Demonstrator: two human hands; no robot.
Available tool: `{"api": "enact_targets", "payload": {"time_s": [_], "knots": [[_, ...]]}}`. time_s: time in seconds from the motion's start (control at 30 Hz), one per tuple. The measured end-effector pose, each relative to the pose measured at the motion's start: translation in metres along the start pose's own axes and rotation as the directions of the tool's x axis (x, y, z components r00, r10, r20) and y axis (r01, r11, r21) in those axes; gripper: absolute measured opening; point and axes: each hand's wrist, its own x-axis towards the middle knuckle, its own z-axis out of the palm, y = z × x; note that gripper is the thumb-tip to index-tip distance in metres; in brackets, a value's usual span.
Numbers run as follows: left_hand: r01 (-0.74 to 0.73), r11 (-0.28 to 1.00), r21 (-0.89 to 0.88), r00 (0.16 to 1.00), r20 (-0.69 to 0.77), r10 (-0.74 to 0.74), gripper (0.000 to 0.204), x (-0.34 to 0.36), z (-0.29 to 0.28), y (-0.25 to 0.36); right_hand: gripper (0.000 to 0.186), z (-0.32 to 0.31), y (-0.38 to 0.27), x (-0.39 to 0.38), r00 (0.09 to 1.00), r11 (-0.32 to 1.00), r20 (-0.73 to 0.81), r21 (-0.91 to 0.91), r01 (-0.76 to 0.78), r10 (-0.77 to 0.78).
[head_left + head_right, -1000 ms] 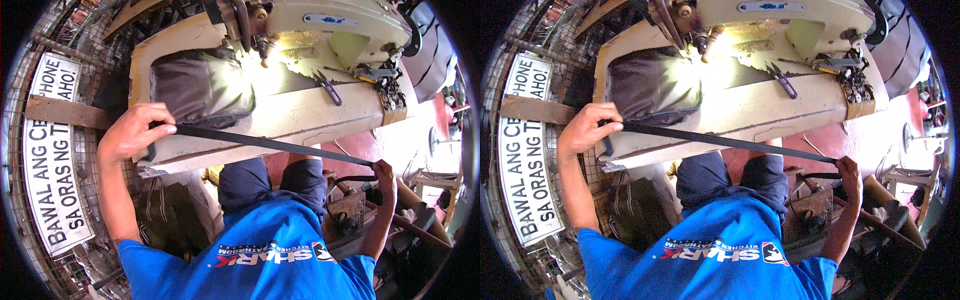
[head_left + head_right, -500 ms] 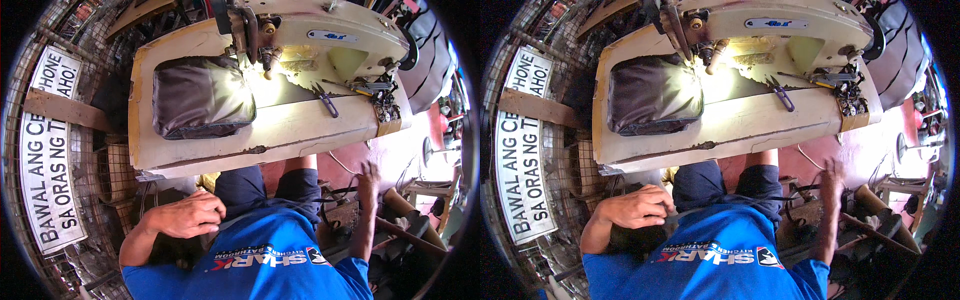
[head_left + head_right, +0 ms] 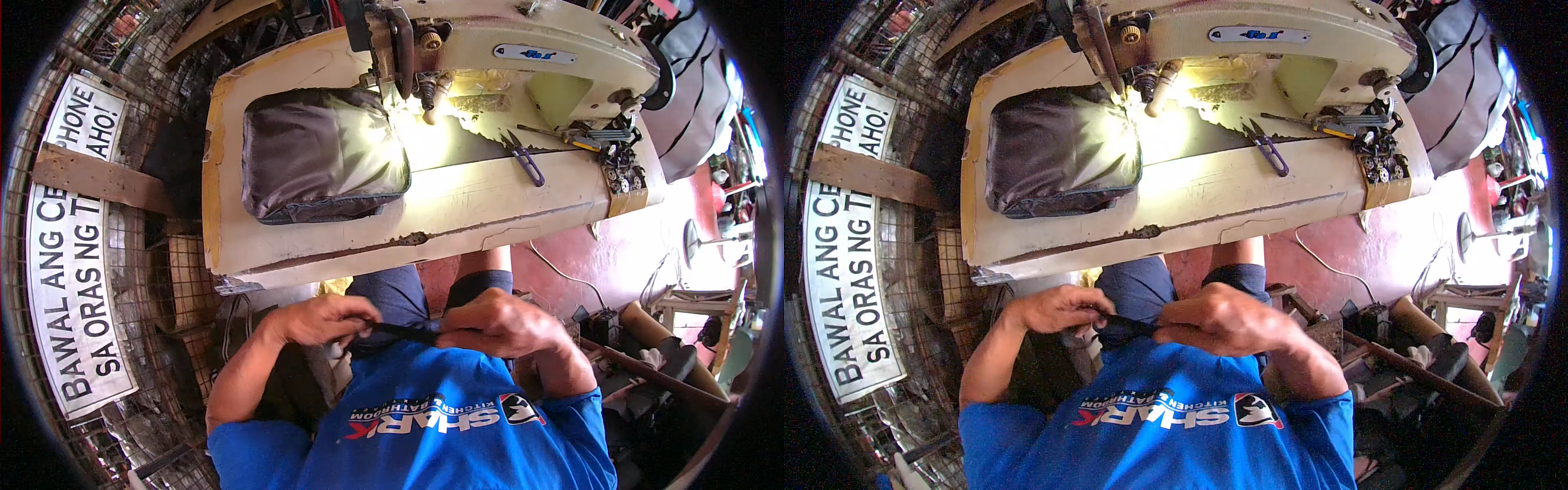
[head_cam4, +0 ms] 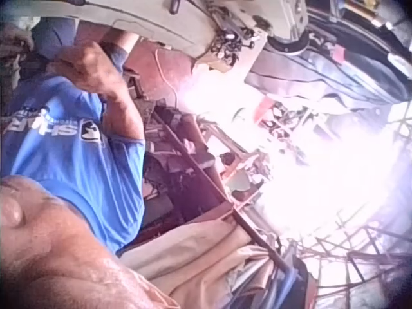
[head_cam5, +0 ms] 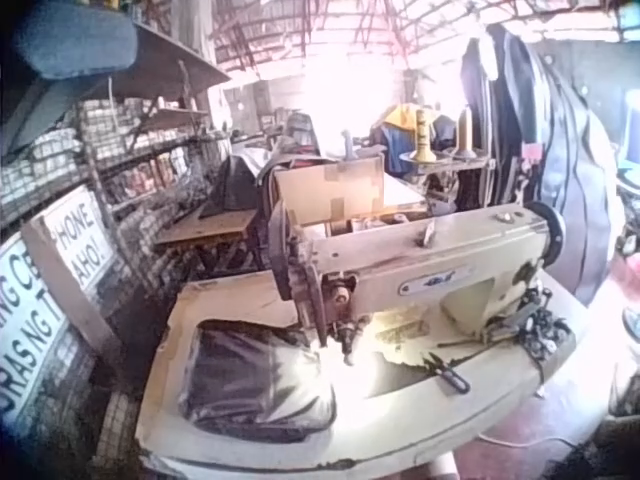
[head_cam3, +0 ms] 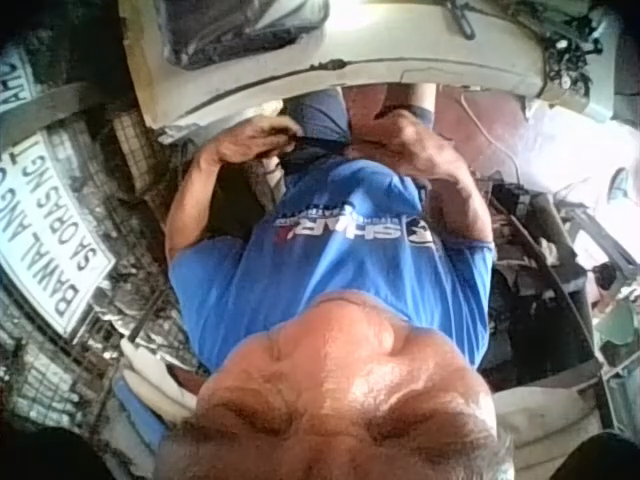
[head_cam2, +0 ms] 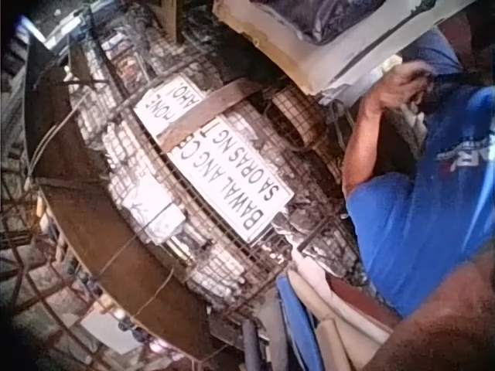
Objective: Sewing a black leather bag or pouch using an industrial sewing machine.
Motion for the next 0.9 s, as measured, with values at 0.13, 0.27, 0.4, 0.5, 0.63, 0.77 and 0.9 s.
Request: {"api": "enact_targets", "payload": {"time_s": [0.13, 0.27, 0.4, 0.5, 0.63, 0.77, 0.9], "knots": [[0.268, 0.473, 0.839, 0.962, -0.256, -0.09, 0.022, -0.013, -0.015, -0.092, 0.014, -0.041, -0.013, -0.02, 0.998, 0.997, -0.016, 0.041, -0.064, 0.064], [-0.018, 0.691, 0.723, 0.879, -0.317, 0.355, 0.049, -0.011, 0.022, 0.011, 0.014, -0.026, -0.01, -0.002, 0.983, 0.974, 0.036, -0.146, -0.174, 0.181], [-0.469, 0.712, 0.521, 0.777, -0.139, 0.614, 0.054, 0.021, 0.047, 0.086, 0.011, -0.026, -0.009, 0.006, 1.0, 0.989, -0.016, -0.148, 0.011, -0.013], [-0.405, 0.825, 0.394, 0.852, -0.164, 0.496, 0.032, 0.016, 0.025, 0.081, 0.013, -0.054, -0.017, -0.024, 0.932, 0.944, -0.269, -0.155, -0.293, 0.245], [-0.265, 0.836, 0.481, 0.848, -0.296, 0.439, 0.018, -0.002, -0.031, 0.118, 0.019, -0.083, 0.016, -0.072, 0.628, 0.87, -0.648, 0.115, -0.478, 0.431], [-0.067, 0.826, 0.559, 0.809, -0.454, 0.373, 0.015, 0.02, -0.07, 0.159, 0.024, -0.097, 0.052, -0.101, 0.522, 0.829, -0.662, 0.303, -0.47, 0.538], [0.063, 0.714, 0.698, 0.761, -0.496, 0.418, 0.018, 0.034, -0.099, 0.166, 0.028, -0.094, 0.067, -0.121, 0.438, 0.781, -0.697, 0.288, -0.555, 0.568]]}}
